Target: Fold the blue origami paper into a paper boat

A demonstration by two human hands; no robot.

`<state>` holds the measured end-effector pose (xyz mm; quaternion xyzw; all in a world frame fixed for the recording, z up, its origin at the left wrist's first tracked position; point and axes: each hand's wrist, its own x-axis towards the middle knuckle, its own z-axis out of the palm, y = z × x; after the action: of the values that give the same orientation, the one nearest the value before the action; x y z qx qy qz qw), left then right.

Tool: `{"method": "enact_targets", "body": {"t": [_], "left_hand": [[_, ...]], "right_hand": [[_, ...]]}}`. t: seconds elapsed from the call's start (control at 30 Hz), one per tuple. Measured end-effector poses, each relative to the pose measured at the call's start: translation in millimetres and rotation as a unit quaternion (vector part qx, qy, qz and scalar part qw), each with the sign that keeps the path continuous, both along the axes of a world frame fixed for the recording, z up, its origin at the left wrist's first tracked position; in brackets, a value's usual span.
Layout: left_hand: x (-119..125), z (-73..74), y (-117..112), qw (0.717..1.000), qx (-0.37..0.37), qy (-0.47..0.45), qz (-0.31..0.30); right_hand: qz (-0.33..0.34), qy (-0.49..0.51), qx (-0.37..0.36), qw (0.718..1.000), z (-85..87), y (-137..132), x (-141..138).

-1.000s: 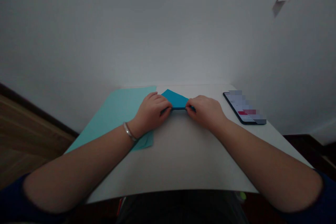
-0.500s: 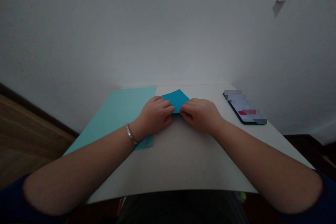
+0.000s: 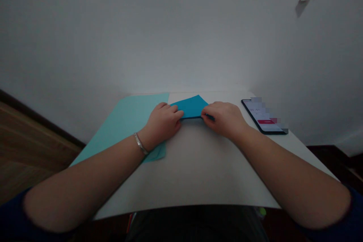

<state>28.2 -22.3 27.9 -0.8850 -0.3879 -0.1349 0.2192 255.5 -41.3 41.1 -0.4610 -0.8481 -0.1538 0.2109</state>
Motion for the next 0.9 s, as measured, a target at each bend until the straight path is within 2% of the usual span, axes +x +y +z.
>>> {"method": "enact_targets", "body": {"t": [0.17,0.27,0.47,0.6,0.9], "left_hand": [[-1,-0.6,1,1.0,0.017,-0.006,0.021],[2,2.1,-2,0.999,0.029,-0.032,0.023],[4,2.1,-3,0.998,-0.026,-0.01,-0.051],[1,-3.0,3,0.998,-0.053,-0.026,-0.026],[-1,-4.2,3,0.987,-0.121,-0.098,0.049]], "right_hand": [[-0.023,0.013,0.007,1.0,-1.3,2,3],[-0.014,-0.004,0.006,1.0,-1.9,1,3],[0.045,0.009,0.008,0.999,-3.1,-3,-4],[0.046,0.026,-0.004,0.999,-6.2,-1,-1],[-0.04,0.091,-0.025,0.995,-7.5,8,11]]}}
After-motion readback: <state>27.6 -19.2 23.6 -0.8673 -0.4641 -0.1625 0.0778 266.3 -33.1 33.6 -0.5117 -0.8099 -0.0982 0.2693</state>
